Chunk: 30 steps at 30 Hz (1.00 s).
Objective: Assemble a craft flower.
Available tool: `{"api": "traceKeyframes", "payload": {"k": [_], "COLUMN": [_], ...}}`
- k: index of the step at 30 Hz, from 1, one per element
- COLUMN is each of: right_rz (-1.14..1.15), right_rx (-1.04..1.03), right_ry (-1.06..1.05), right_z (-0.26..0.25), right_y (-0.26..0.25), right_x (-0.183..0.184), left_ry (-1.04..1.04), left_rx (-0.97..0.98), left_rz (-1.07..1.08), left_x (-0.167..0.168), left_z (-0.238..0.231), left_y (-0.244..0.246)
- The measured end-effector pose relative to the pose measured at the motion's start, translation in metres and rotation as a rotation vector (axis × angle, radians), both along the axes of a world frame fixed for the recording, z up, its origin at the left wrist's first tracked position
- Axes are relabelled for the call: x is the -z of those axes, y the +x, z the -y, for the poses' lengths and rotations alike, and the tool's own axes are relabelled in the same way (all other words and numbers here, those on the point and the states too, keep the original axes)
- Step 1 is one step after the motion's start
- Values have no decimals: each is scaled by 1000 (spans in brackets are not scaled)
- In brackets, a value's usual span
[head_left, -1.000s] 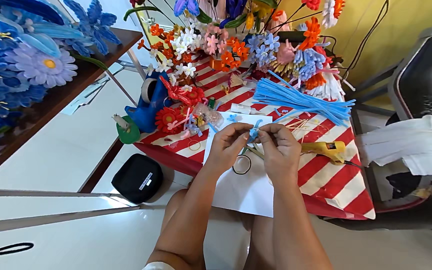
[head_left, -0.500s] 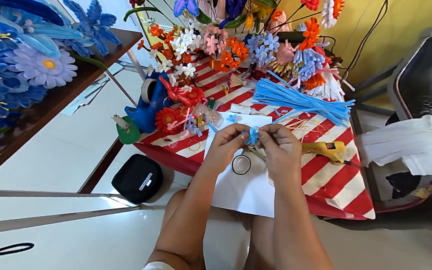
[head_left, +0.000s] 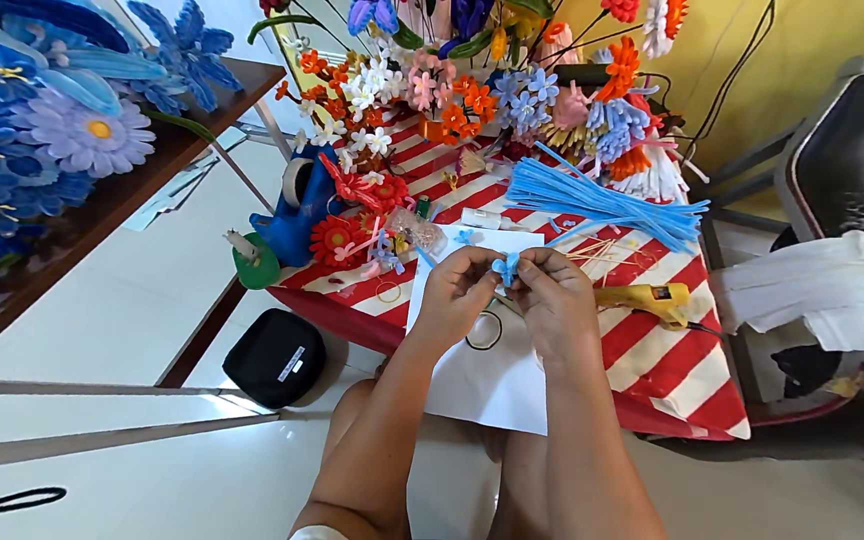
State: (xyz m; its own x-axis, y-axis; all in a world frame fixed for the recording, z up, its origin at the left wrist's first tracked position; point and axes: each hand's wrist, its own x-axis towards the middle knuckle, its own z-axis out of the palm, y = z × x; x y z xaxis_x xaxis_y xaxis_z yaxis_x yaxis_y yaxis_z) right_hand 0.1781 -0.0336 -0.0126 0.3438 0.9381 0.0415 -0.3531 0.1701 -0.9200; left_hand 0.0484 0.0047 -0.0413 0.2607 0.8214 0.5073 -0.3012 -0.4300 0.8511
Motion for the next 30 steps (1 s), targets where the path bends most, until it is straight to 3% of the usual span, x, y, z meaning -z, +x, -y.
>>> {"api": "traceKeyframes", "payload": {"k": [7, 10, 14, 20, 24, 30], "right_rz": [-387, -384, -102, 292, 493, 782], "right_rx": [-123, -99, 56, 205, 191, 190], "right_ry": [-77, -64, 38, 451, 480, 515], "right_z": [-4, -5, -9, -10, -11, -13], "right_y": [-7, -13, -17, -17, -21, -23], "right_x": [-1, 1, 9, 17, 19, 22], "left_ry": [268, 310, 377, 378, 307, 416], "left_rx": [-277, -325, -376, -379, -346, -470], "left_rz": [-56, -57, -156, -285, -267, -366], "left_x": [11, 11, 9, 13, 11, 9], "left_z": [-2, -4, -9, -13, -10, -8], "left_y": [12, 11, 0, -8, -6, -7]}}
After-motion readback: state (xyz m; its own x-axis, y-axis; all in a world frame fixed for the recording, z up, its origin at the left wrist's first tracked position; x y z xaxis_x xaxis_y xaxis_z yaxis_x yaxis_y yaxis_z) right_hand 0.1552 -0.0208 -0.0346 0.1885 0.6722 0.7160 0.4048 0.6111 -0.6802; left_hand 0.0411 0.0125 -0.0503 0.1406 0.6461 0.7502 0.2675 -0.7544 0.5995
